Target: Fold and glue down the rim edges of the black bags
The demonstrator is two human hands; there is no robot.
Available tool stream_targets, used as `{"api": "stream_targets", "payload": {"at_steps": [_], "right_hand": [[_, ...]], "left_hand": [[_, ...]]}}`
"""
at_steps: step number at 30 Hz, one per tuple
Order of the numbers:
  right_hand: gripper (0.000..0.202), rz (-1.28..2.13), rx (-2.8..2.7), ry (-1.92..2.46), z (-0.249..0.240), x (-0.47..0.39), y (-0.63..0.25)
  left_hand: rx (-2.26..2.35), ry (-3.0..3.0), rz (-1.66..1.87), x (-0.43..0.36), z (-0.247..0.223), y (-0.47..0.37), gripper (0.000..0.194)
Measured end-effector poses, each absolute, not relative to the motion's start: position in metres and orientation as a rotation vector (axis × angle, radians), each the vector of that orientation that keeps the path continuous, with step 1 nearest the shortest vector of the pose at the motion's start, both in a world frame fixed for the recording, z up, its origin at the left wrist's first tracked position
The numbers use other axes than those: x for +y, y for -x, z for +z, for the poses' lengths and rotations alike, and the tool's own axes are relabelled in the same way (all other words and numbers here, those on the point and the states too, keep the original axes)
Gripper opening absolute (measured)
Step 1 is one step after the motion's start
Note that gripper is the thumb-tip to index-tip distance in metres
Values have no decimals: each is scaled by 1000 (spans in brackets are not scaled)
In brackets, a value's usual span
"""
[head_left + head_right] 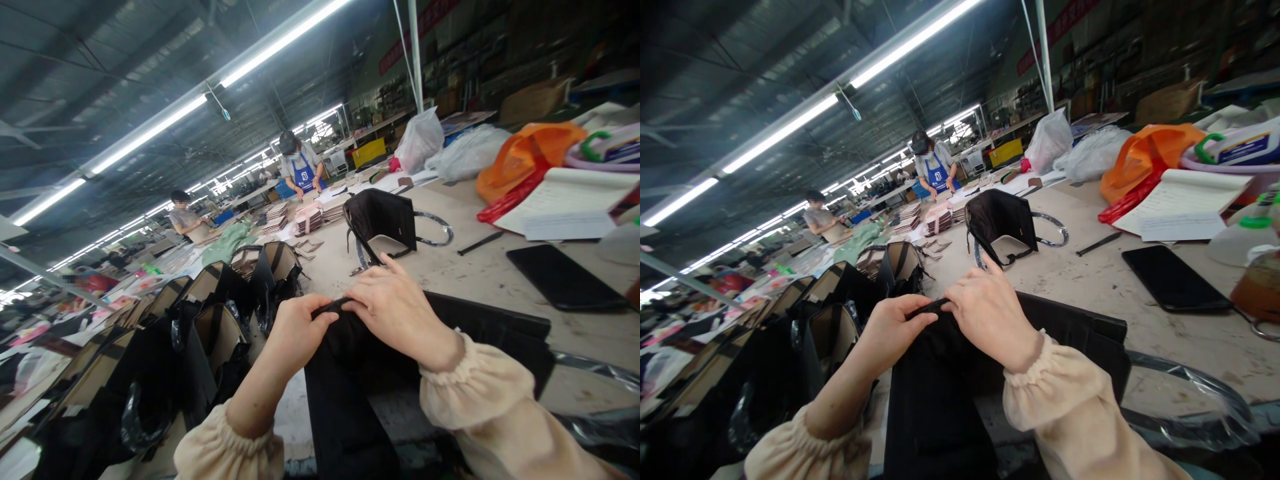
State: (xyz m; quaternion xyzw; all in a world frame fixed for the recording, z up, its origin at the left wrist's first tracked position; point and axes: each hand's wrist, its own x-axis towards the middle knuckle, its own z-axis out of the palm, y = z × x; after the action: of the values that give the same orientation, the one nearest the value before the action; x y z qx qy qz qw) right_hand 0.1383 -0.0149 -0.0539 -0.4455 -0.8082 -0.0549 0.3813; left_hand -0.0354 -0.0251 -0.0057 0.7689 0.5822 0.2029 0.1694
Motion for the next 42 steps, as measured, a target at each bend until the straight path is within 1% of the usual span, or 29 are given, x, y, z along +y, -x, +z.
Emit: {"api": "stream_targets", "payload": {"at_steps": [4,18,26,32,36,38,42], "right_hand": [[12,-141,-2066,1148,-53,-16,-138],[15,-131,-2099,1162,-53,-18,-137],[14,-113,-2081,1162,-52,-18,-137],[16,-122,-2072,1169,-52,-19,-134],[16,-127,-2063,1176,-51,-20,-134],[16,-140,-2054,1176,-51,-19,-136],[16,-170,-2043,1167,-52,-18,-139]], "left_hand": [[1639,-2179,547,-24,-8,38,16],[1617,-2051,648,-20,-15,41,16],[1495,-2032,607,-22,-11,44,22],[1571,-2125,634,-19,-11,41,19],[1504,-2021,576,-18,-9,45,20],[1370,-1881,532,-18,-8,51,27],[1224,-1648,552,-19,-6,59,57]]}}
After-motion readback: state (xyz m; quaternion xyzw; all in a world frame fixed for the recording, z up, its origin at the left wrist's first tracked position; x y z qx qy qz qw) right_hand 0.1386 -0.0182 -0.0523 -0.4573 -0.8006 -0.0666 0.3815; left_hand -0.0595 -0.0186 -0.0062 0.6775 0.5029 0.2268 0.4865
